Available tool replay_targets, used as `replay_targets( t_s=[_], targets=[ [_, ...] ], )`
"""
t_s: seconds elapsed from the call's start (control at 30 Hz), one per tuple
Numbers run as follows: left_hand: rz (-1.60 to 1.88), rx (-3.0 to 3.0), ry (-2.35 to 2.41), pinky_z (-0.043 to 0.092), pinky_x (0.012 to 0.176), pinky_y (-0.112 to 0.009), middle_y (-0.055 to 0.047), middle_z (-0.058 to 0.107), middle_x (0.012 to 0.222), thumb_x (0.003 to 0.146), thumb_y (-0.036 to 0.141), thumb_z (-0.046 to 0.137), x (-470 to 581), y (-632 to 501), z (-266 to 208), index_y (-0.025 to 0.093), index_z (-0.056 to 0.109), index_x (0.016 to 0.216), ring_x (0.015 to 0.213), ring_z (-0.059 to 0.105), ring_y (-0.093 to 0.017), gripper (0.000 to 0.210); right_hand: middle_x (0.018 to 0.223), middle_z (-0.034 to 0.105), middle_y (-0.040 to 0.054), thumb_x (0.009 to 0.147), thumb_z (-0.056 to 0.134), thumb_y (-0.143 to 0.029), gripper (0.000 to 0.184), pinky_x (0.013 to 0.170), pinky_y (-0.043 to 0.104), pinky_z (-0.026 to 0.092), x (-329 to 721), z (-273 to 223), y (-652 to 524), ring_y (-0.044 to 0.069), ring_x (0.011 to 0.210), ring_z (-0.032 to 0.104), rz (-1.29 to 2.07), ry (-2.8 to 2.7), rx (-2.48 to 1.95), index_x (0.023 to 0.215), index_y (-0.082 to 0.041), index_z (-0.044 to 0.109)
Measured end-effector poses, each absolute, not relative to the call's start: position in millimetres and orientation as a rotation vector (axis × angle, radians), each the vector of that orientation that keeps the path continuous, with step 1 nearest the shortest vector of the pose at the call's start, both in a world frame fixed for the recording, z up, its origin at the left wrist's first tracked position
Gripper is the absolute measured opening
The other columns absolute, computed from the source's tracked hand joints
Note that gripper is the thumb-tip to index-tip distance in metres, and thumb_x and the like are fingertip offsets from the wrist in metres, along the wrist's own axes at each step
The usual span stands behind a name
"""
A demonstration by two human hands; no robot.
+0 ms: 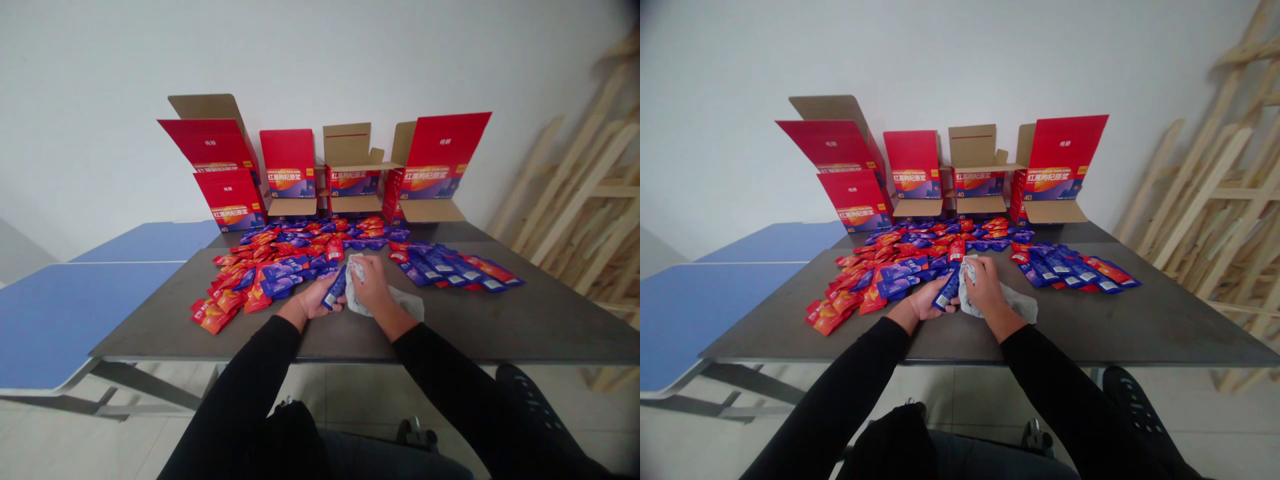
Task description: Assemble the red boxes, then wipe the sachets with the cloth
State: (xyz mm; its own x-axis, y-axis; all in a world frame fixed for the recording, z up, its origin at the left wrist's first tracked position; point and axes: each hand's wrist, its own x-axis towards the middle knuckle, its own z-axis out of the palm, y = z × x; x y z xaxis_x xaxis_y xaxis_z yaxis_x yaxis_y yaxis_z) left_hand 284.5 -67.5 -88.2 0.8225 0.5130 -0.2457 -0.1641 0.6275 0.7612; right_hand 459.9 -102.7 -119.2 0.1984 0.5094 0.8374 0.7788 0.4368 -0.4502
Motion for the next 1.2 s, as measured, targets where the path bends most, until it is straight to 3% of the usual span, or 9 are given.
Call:
replay_targets(
  t_s=[0.27,0.43,0.6,0.77,0.93,1.2],
  targets=[
    [0.342,0.669,0.433,0.036,0.046,-0.019,-0.008,0.063,0.085,0.103,0.044,0.059,276,-65,-80,0.013,0.067,0.101,0.058,0.051,-0.012,0.032,0.110,0.061,0.0116,0.102,0.054,-0.031,0.026,0.101,0.051,0.059,471,-125,-94,0.027,0.105,0.064,-0.216,-1.356,-1.323,0.118,-0.021,0.072],
    [0.440,0.518,0.340,0.038,0.048,-0.023,-0.011,0.064,0.090,0.096,0.038,0.058,271,-67,-70,0.013,0.069,0.114,0.061,0.050,-0.015,0.032,0.112,0.063,0.0126,0.100,0.056,-0.029,0.025,0.103,0.055,0.057,473,-127,-93,0.030,0.108,0.065,-0.144,-1.373,-1.390,0.117,-0.021,0.072],
    [0.703,0.382,0.345,0.048,0.054,-0.021,-0.007,0.063,0.083,0.098,0.021,0.054,270,-63,-60,0.010,0.068,0.116,0.064,0.058,-0.013,0.025,0.111,0.063,0.0127,0.099,0.056,-0.028,0.025,0.103,0.054,0.057,474,-129,-92,0.030,0.107,0.066,-0.167,-1.379,-1.382,0.115,-0.021,0.072],
    [0.989,0.336,0.501,0.057,0.065,-0.016,-0.002,0.069,0.083,0.098,0.009,0.061,274,-55,-57,0.016,0.066,0.125,0.069,0.070,-0.010,0.028,0.110,0.064,0.0103,0.099,0.058,-0.032,0.024,0.102,0.052,0.059,471,-128,-93,0.027,0.106,0.066,-0.197,-1.383,-1.362,0.115,-0.022,0.073],
    [1.032,0.549,0.530,0.065,0.075,-0.027,-0.004,0.079,0.095,0.095,0.011,0.070,279,-53,-63,0.023,0.062,0.135,0.073,0.077,-0.016,0.043,0.111,0.066,0.0099,0.101,0.060,-0.031,0.023,0.099,0.050,0.061,465,-119,-103,0.027,0.106,0.068,-0.207,-1.481,-1.166,0.118,-0.024,0.074],
    [0.946,0.625,0.524,0.063,0.093,-0.037,-0.011,0.081,0.101,0.099,0.025,0.070,284,-49,-75,0.013,0.070,0.121,0.093,0.080,-0.024,0.025,0.116,0.072,0.0087,0.099,0.065,-0.026,0.029,0.099,0.049,0.063,454,-111,-118,0.028,0.108,0.071,-0.098,-1.922,-0.873,0.124,-0.030,0.078]
  ],
)
